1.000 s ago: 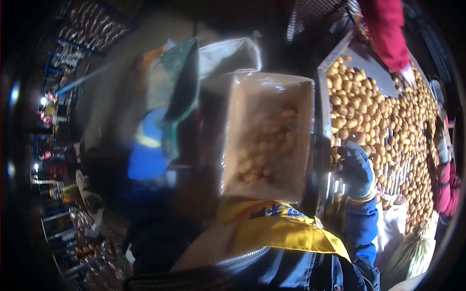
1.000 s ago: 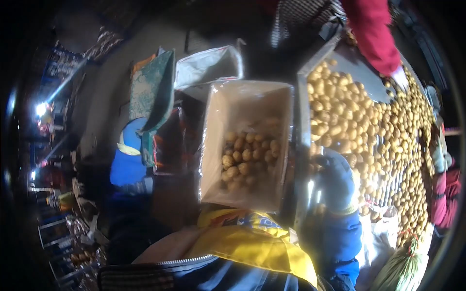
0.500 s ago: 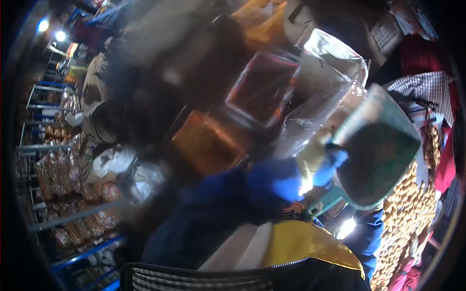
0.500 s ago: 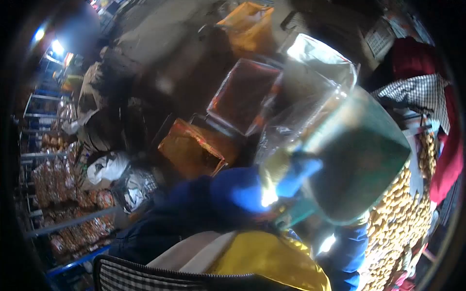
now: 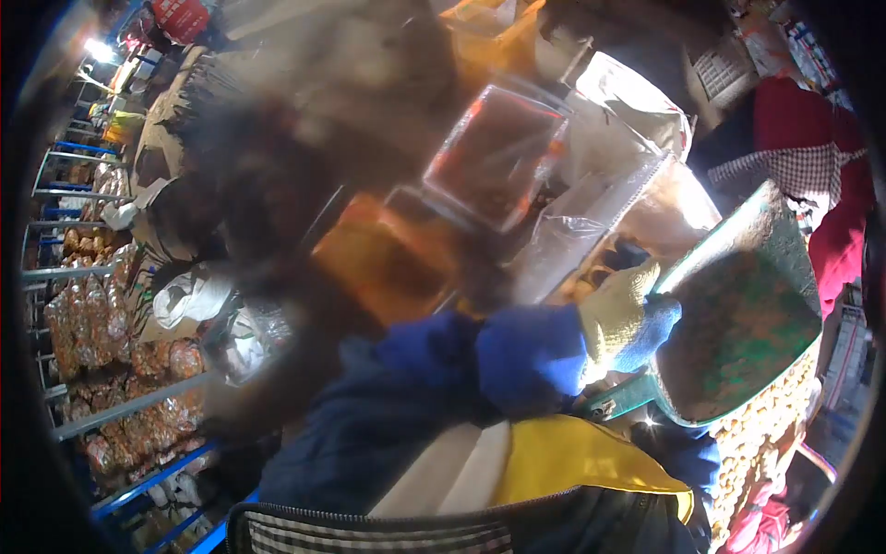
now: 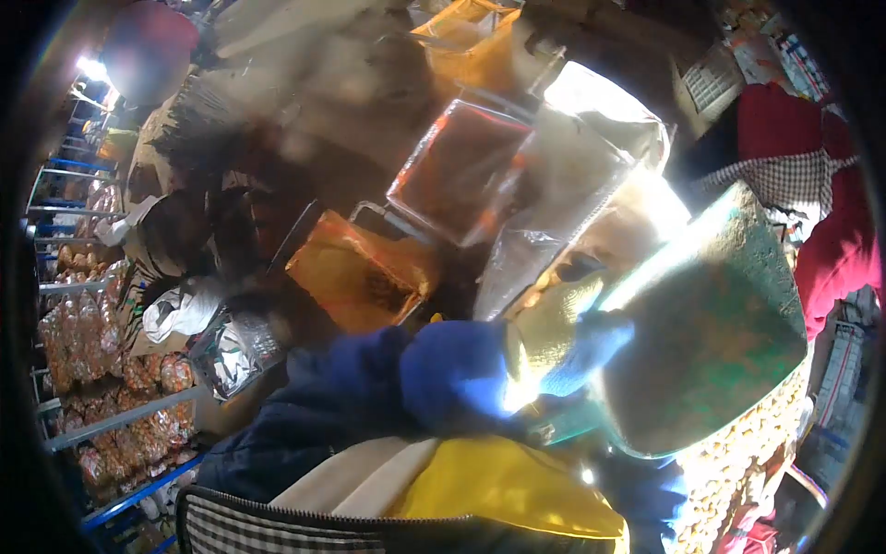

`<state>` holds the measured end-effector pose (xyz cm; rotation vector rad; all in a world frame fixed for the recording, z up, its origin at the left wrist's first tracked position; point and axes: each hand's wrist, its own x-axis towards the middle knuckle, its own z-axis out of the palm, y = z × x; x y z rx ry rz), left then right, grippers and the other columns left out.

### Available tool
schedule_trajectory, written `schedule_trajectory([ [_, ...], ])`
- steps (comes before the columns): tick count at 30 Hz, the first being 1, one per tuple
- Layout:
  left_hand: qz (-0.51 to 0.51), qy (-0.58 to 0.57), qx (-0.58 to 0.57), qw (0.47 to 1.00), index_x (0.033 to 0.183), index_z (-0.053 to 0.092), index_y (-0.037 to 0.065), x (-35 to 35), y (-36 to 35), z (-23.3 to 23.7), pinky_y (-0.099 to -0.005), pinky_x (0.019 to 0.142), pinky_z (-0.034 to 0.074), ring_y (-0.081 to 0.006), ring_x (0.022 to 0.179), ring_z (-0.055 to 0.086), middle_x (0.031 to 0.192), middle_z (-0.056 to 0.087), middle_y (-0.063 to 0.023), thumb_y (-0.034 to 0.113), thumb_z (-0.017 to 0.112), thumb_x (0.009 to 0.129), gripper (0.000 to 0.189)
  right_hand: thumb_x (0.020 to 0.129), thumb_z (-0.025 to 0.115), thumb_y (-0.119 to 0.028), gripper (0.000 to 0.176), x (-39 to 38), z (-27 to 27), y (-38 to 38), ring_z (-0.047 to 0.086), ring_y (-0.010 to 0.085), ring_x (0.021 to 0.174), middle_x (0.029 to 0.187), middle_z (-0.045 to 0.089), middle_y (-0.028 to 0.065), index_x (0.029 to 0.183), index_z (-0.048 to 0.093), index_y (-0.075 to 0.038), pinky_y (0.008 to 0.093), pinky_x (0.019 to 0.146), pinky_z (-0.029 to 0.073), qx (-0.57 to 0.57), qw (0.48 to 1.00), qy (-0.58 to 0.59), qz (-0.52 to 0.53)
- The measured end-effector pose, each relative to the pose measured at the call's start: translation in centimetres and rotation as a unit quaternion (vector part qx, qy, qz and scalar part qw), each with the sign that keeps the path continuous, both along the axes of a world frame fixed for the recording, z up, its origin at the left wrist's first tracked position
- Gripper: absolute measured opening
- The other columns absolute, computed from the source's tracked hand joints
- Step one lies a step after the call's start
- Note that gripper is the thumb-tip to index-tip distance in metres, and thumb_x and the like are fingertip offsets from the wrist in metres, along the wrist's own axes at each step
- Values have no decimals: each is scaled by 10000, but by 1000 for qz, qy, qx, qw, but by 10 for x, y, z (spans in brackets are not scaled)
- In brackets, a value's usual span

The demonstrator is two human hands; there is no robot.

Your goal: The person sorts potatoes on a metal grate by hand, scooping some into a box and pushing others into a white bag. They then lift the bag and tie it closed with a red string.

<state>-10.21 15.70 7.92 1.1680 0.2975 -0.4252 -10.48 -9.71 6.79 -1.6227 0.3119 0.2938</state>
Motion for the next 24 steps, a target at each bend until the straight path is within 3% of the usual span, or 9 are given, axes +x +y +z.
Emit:
schedule_trajectory([
  [3,21,-12,-100,995,1111,651,43,-2,-24,-5,-422,686,540,-284,789,704,860,703,-162,190,673,907,253,978,628,-373,597,-7,2,-11,678,311,1083,1292,684,197,1451,546,-19,410,919,541,-12,1000,-7,-18],
  [7,-28,-45,91,994,994,693,36,-1,-29,44,-394,627,518,-213,712,663,775,677,-105,164,667,908,156,969,635,-406,628,-13,4,-33,676,328,1094,1289,684,205,1457,539,-22,423,936,534,-38,998,-26,-45],
  [11,-191,-295,280,893,1352,545,0,-35,3,65,-386,775,563,-228,944,688,1198,666,-123,189,561,1036,369,961,641,-438,660,-31,12,-61,674,344,1105,1286,683,213,1463,532,-25,437,953,527,-102,988,-59,-97],
  [13,-189,-351,235,887,1435,525,-5,-12,6,42,-374,809,573,-230,989,695,1261,673,-122,170,557,1037,435,957,645,-454,675,-36,18,-83,673,352,1110,1284,683,217,1467,529,-27,443,961,523,-157,975,-74,-136],
  [14,-158,-277,165,933,1388,556,0,10,-2,2,-365,793,568,-225,956,694,1182,683,-114,143,588,995,419,955,647,-462,683,-42,20,-98,673,357,1113,1283,683,219,1468,527,-28,447,965,521,-187,965,-81,-163],
  [17,-87,-53,8,995,1261,644,-2,61,-37,-49,-322,754,555,-210,872,696,1001,701,-107,53,635,869,395,948,652,-487,707,-66,27,-163,671,369,1121,1281,682,225,1473,522,-30,457,978,516,-308,907,-82,-274],
  [18,-92,-31,-27,995,1250,659,-13,47,-68,21,-327,762,565,-208,859,698,1027,707,-100,39,645,862,391,946,653,-495,715,-77,30,-189,671,373,1124,1280,682,227,1475,520,-31,460,982,514,-359,876,-73,-315],
  [21,-76,-100,71,989,1284,640,-22,71,-78,-24,-357,792,575,-228,900,699,1065,713,-117,14,636,865,421,940,659,-519,740,-103,35,-283,669,385,1132,1277,682,233,1479,515,-34,470,995,509,-514,759,3,-399],
  [24,-125,-65,59,988,1302,626,-29,86,-101,-18,-385,814,585,-250,933,705,1102,713,-132,-5,632,863,440,953,577,-619,813,-141,-5,-403,499,389,1389,1472,529,290,1509,489,-32,498,1133,393,-602,665,126,-424],
])
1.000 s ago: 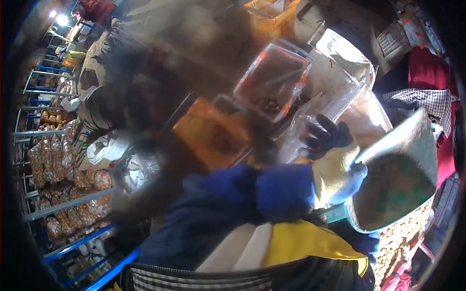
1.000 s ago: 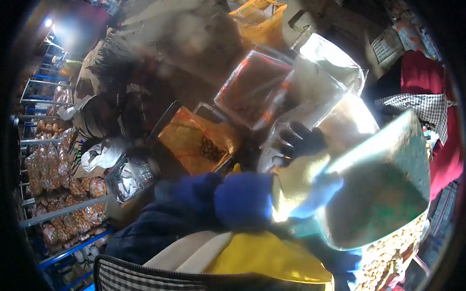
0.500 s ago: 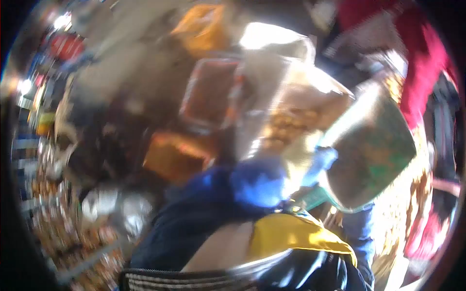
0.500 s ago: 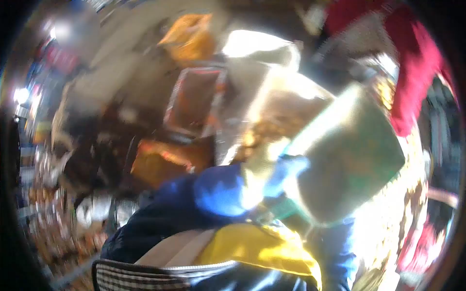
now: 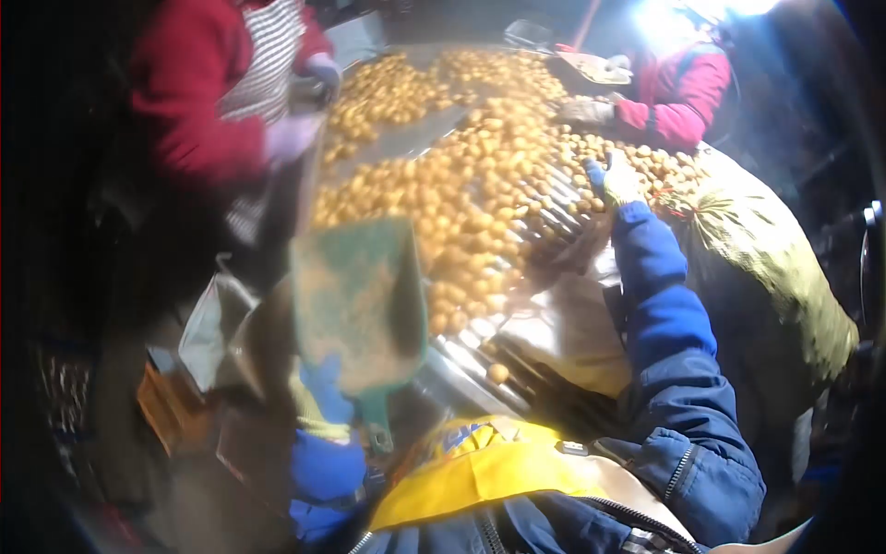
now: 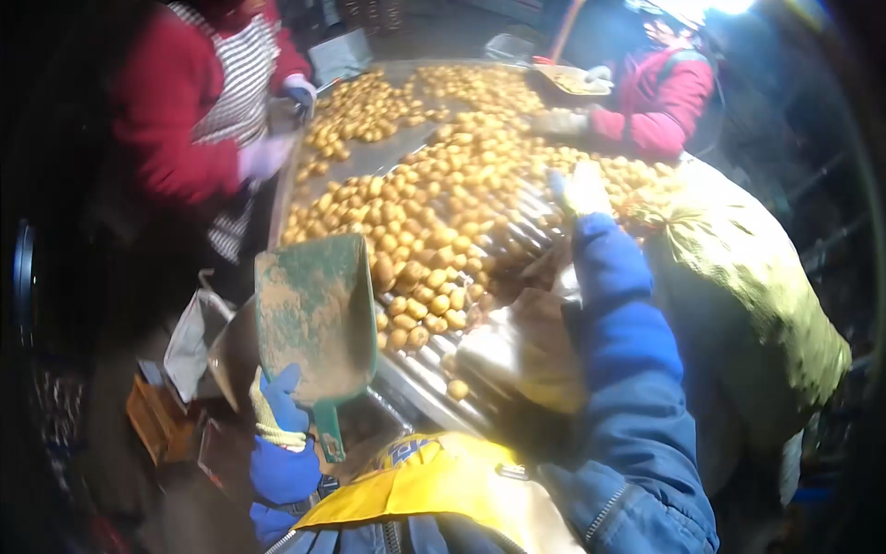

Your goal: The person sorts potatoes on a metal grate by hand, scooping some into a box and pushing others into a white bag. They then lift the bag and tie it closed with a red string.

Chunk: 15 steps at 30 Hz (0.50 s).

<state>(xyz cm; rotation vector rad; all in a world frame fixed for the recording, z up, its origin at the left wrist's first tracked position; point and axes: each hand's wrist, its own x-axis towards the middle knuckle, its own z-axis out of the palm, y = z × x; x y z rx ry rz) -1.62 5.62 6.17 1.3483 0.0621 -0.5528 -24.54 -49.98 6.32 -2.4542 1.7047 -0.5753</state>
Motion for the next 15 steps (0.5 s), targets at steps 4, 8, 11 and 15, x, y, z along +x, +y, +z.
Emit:
schedule_trajectory([
  [4,-36,84,-37,995,1321,611,-37,13,-35,-4,-427,871,598,-287,992,715,1165,703,-154,-47,622,857,464,950,556,-655,832,-26,41,-14,483,468,1362,1479,488,305,1515,475,-50,506,1138,390,65,986,80,-134],
  [8,-106,18,26,994,1334,601,-38,18,-65,-17,-421,879,598,-283,1012,709,1190,696,-161,-63,626,867,468,887,585,-758,1006,-36,10,-40,400,460,1464,1589,388,299,1626,333,-124,545,1196,339,52,972,111,-199],
  [11,-82,58,8,995,1338,595,-43,24,-77,-28,-408,880,593,-271,1018,703,1197,694,-155,-73,618,877,463,886,554,-776,950,-35,-12,-59,356,442,1490,1618,365,241,1631,346,-224,565,1199,300,6,982,116,-148],
  [15,-37,158,-14,987,1338,590,-48,20,-85,-5,-388,890,582,-262,1029,697,1194,693,-150,-73,604,889,451,907,554,-716,822,-25,-2,-38,425,431,1447,1602,412,242,1557,471,-219,519,1164,357,78,987,114,-86],
])
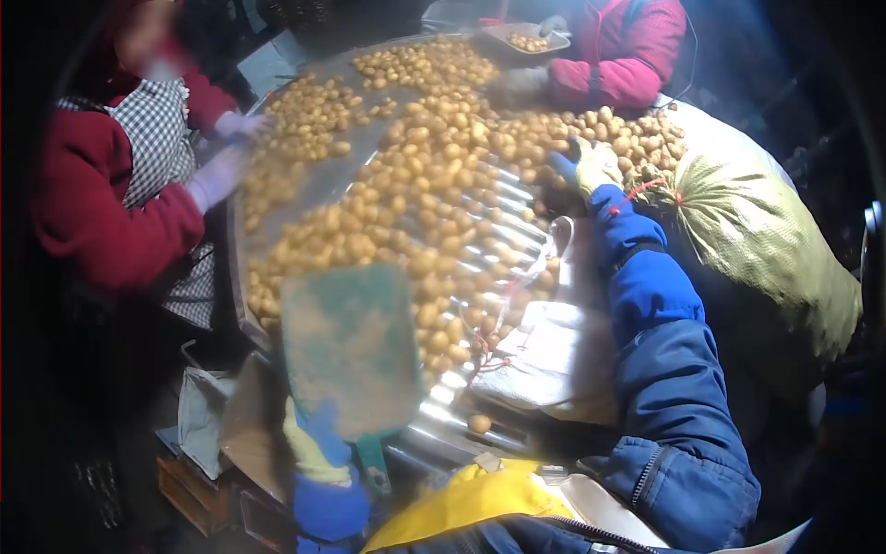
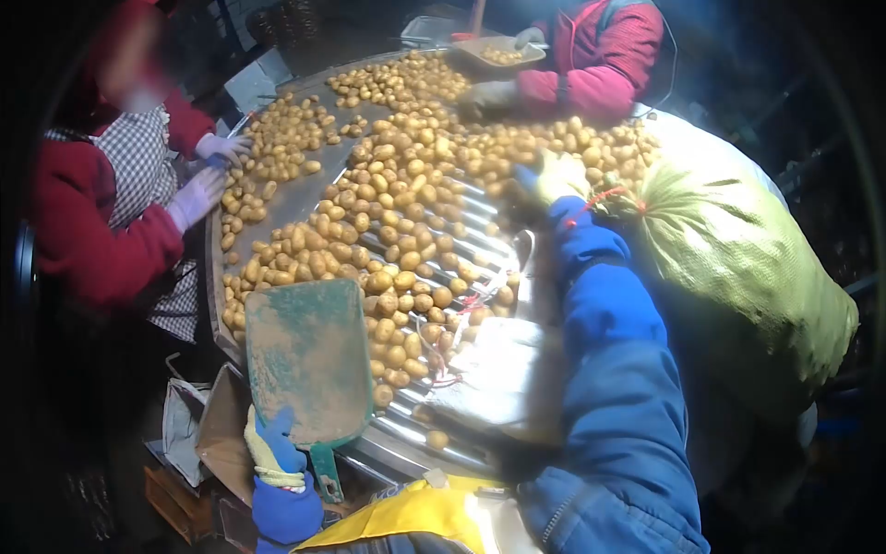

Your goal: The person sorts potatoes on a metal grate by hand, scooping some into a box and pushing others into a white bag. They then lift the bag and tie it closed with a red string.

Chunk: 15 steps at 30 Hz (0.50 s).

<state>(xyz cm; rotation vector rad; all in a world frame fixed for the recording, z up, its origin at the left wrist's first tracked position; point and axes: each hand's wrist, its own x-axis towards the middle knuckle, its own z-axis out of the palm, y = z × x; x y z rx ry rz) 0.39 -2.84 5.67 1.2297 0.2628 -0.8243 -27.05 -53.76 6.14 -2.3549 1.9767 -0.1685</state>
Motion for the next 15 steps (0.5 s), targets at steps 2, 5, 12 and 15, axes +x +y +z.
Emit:
schedule_trajectory([
  [2,-38,-67,33,997,1377,574,-4,-4,-2,-6,-417,931,554,-263,1062,666,1207,674,-130,101,554,948,441,910,609,-651,731,7,31,14,596,359,1318,1516,537,209,1480,548,-196,438,1086,472,134,979,-145,40],
  [5,-93,-163,57,981,1451,547,89,3,11,-44,-488,1003,507,-271,1119,606,1241,633,-91,446,459,1062,534,916,646,-597,786,28,-5,22,560,349,1372,1582,461,217,1560,434,-199,453,1124,449,126,973,-157,109],
  [12,-53,-79,31,995,1353,581,-32,-2,24,-23,-418,937,568,-280,1052,689,1218,682,-157,40,593,918,441,903,633,-629,895,81,-15,115,404,492,1439,1587,353,275,1607,320,-174,562,1182,347,88,989,-37,109],
  [15,-76,-147,49,985,1368,571,-52,-8,38,-23,-427,967,572,-310,1091,700,1257,679,-183,-11,616,891,480,894,659,-623,912,77,-3,156,396,497,1441,1597,346,264,1607,317,-169,623,1183,307,21,966,76,246],
])
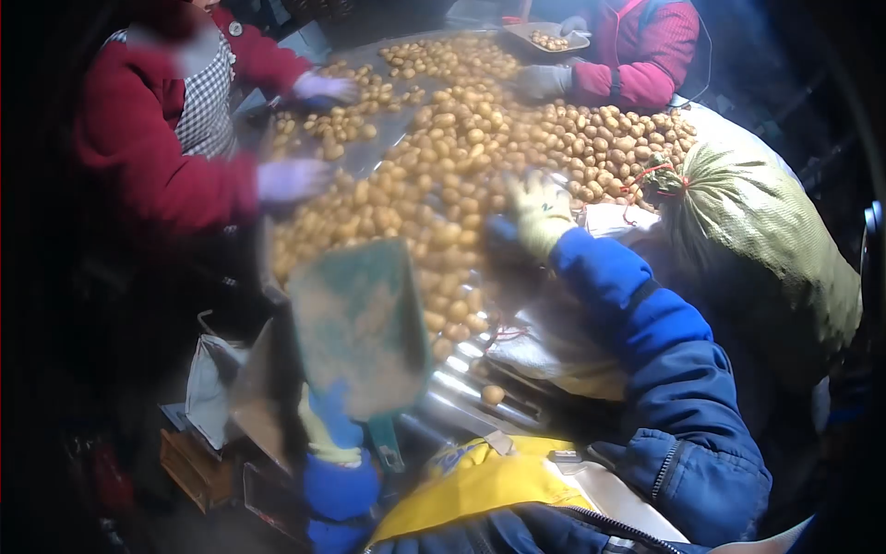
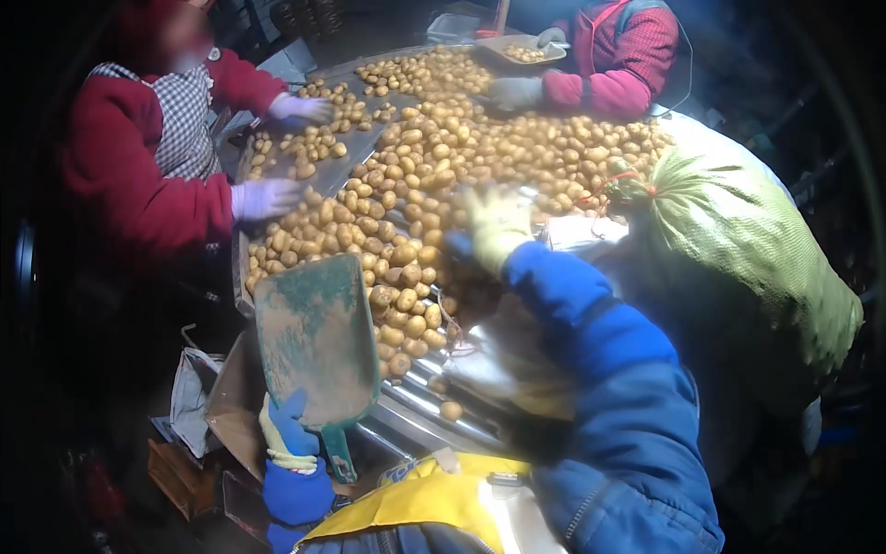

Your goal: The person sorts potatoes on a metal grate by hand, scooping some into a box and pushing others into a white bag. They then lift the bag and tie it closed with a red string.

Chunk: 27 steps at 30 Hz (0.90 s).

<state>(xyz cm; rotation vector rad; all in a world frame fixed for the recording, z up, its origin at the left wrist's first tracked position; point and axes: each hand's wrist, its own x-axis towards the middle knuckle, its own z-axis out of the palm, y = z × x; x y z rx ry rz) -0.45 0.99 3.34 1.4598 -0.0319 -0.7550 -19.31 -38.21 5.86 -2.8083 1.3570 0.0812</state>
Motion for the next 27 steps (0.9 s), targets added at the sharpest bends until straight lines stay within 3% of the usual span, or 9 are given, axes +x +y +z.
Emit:
schedule_trajectory([
  [1,5,6,-8,1000,1373,568,-52,0,5,2,-432,977,569,-317,1106,696,1268,675,-187,-8,618,890,488,876,698,-593,933,1,2,8,358,522,1444,1608,334,259,1611,308,-171,685,1162,285,134,991,-17,25],
  [4,15,18,-39,999,1385,560,-52,-5,12,10,-440,997,563,-331,1140,686,1293,666,-197,1,622,888,504,900,696,-477,867,12,-11,51,186,579,1503,1642,277,269,1612,300,-180,689,1221,189,92,994,38,51],
  [8,21,29,-62,997,1391,558,-47,-12,3,21,-434,993,561,-326,1137,684,1295,664,-196,3,626,887,510,878,705,-380,818,51,-64,43,224,559,1494,1616,329,250,1590,358,-175,676,1211,210,36,994,-93,49],
  [10,27,56,-68,996,1393,559,-43,-10,1,20,-430,991,559,-323,1134,684,1296,664,-193,0,625,887,512,862,707,-347,784,79,-48,36,264,542,1480,1609,352,236,1567,413,-174,650,1201,240,61,981,-149,107],
  [12,32,103,-79,991,1395,559,-39,-9,2,8,-429,990,557,-319,1134,682,1298,663,-190,-3,622,888,512,859,695,-357,768,111,-46,32,251,539,1492,1622,347,229,1561,437,-181,648,1200,237,57,982,-150,97],
  [18,43,11,-15,999,1393,559,-40,-15,-4,2,-439,994,554,-321,1147,674,1296,661,-187,-19,610,886,510,897,689,-568,873,185,-61,21,248,557,1493,1654,334,204,1604,375,-164,696,1197,183,69,978,-189,59],
  [23,65,50,-3,997,1396,554,-45,-24,-11,15,-456,991,561,-333,1141,676,1292,661,-197,-40,589,885,512,925,657,-579,828,102,10,16,469,418,1411,1538,505,188,1596,385,-176,582,1173,354,260,929,-172,198],
  [24,60,43,10,997,1398,552,-46,-23,-13,17,-460,989,563,-335,1140,676,1292,660,-199,-45,585,885,514,942,631,-572,743,95,-4,-1,619,365,1262,1342,660,196,1549,463,-178,487,1091,467,288,917,-173,215],
  [27,96,93,16,991,1380,560,-51,-25,-29,30,-463,970,572,-335,1111,685,1278,664,-204,-69,580,875,506,960,591,-559,608,42,6,-35,674,358,1170,1232,715,189,1417,625,-160,442,1022,507,228,943,-198,142],
])
